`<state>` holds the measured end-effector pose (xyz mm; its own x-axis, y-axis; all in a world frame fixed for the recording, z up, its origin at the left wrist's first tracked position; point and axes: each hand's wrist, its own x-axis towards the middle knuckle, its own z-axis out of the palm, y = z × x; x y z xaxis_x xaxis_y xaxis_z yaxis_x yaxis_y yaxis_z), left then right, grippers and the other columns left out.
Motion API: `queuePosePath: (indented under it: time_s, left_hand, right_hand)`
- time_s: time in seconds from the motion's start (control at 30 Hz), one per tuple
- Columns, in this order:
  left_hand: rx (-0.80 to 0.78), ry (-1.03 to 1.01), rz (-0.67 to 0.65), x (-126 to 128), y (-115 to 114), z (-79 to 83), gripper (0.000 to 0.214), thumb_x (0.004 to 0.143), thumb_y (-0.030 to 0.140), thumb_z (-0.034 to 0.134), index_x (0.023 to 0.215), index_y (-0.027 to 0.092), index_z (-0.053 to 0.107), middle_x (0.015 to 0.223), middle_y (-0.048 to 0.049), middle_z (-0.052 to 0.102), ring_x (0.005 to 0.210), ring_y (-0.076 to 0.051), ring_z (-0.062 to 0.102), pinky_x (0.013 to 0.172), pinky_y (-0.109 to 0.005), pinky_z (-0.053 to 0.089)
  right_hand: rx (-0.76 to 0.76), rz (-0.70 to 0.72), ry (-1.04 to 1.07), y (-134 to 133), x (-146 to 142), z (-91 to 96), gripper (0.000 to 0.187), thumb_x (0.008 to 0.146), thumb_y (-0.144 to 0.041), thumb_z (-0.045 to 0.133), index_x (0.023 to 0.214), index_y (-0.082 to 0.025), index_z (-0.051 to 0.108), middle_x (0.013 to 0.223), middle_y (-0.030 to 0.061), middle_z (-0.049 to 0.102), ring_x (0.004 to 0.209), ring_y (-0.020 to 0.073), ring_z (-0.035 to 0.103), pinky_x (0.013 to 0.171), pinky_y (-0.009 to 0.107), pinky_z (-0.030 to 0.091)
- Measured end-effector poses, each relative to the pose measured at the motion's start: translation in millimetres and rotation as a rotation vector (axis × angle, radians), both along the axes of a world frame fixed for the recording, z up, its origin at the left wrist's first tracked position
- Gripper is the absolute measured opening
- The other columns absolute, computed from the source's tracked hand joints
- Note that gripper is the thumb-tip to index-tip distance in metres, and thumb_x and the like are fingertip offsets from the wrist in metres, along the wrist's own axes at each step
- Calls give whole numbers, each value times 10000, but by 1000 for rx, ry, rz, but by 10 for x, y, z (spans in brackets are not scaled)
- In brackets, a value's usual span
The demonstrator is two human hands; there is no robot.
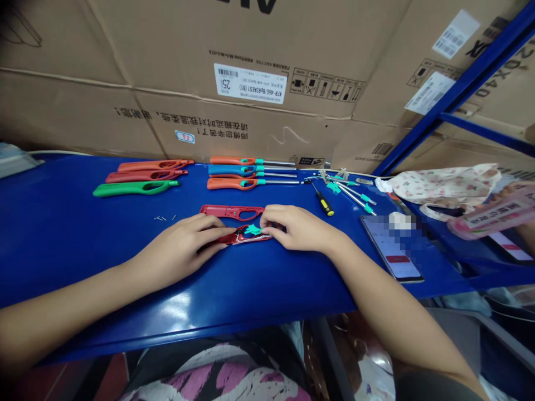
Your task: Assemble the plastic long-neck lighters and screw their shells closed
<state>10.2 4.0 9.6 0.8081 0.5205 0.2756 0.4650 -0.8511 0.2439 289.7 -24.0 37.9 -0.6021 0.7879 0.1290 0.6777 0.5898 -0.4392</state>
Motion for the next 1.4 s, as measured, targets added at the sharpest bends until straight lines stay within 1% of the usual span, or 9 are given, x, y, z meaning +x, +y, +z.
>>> queuePosePath:
  time_s: [0.17,0.33,0.43,0.7,0.97,1.13,1.4]
  left_hand:
    - [-50,-1,12,10,13,-11,280,989,224,555,1247,201,659,1059,-84,650,991,-251,611,873,-404,515]
    - [-154,-43,-11,23,10,-15,264,979,211,567,1226,187,656,1063,-83,632,1014,-249,590,905,-408,503]
    - [-206,-51,-4,23,-3,-19,268,970,204,576,1227,181,650,1074,-88,624,1036,-254,581,927,-415,495]
    - [-306,-87,-6,21,4,-20,280,955,220,588,1224,171,646,1080,-93,590,1078,-259,561,970,-418,484]
    - [-372,-137,3,31,24,-25,289,922,223,599,1202,180,658,1028,-70,580,1013,-243,577,940,-410,501]
    - [-420,-144,11,24,50,-26,297,898,232,623,1191,196,661,999,-50,563,950,-219,583,906,-392,515]
    - [-476,-145,21,37,80,-36,310,865,205,660,1175,188,672,980,-43,562,884,-199,583,830,-359,516]
  right_hand:
    - [-14,9,-39,2,-41,-45,73,956,-161,543,945,-187,611,935,33,634,814,154,559,725,272,423]
    - [-14,15,-53,-4,-85,-77,78,964,-163,527,946,-189,598,939,29,631,813,150,555,717,266,414]
    - [-2,28,-55,-12,-111,-94,86,974,-176,518,938,-191,595,923,22,630,800,147,552,710,263,409]
    - [92,101,-37,-39,-169,-105,126,980,-186,522,876,-179,593,837,18,620,748,140,544,691,255,400]
    - [123,141,-13,-36,-190,-117,174,996,-200,504,854,-177,601,800,21,607,724,140,539,685,253,410]
    - [146,148,-39,-49,-209,-121,191,999,-203,487,839,-180,587,790,24,591,721,145,530,675,259,402]
    - [111,135,-61,-45,-226,-109,209,1008,-218,468,830,-181,572,785,17,569,709,140,515,675,260,394]
